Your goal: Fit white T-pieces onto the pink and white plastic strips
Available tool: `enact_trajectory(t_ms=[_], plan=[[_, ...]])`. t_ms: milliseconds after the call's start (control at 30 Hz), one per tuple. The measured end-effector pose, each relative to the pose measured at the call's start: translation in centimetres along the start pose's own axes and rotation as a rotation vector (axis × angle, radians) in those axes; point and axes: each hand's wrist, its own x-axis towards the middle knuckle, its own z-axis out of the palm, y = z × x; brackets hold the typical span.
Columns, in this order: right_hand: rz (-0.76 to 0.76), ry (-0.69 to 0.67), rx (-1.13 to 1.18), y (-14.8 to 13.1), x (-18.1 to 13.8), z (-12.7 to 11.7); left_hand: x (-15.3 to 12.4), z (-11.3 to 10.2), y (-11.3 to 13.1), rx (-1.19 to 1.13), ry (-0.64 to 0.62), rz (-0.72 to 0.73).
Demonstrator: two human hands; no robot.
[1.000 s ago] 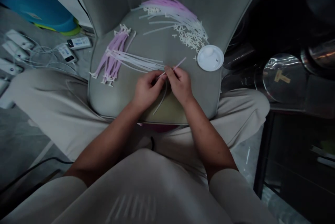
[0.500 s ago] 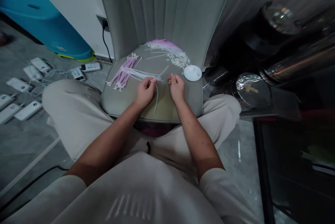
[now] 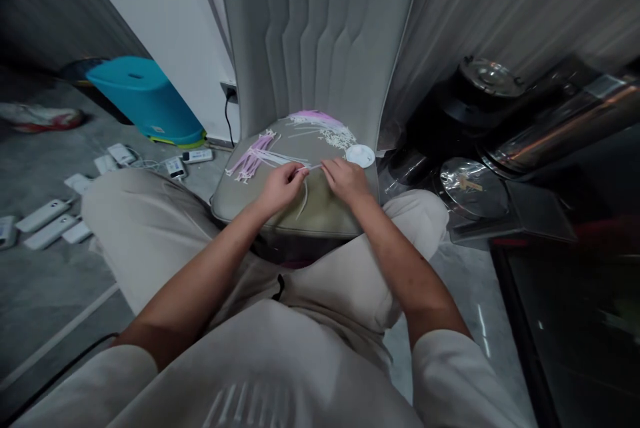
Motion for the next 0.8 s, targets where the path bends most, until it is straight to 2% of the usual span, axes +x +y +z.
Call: enact_trajectory(t_ms=[300,600,700,800], plan=[[-0.128,0.004,-0.034,-1.9,-1.3,-5.0,-1.3,-3.7,6.3,0.116,-0.082,0.164],[-0.139,-0.012,0.155,-4.5,-1.7,-9.1,-0.9,-5.8,10.5,0.072,-0.093,0.37],[-0.097,0.001,0.337,-5.2,-1.3,-10.8,-0.7,-6.2,11.3,-0.037,-0.052,0.394],[0.012,0.033,0.776,-5.8,0.2,-12.1,0.0,-6.4,12.1,-0.174,0.009,0.374]])
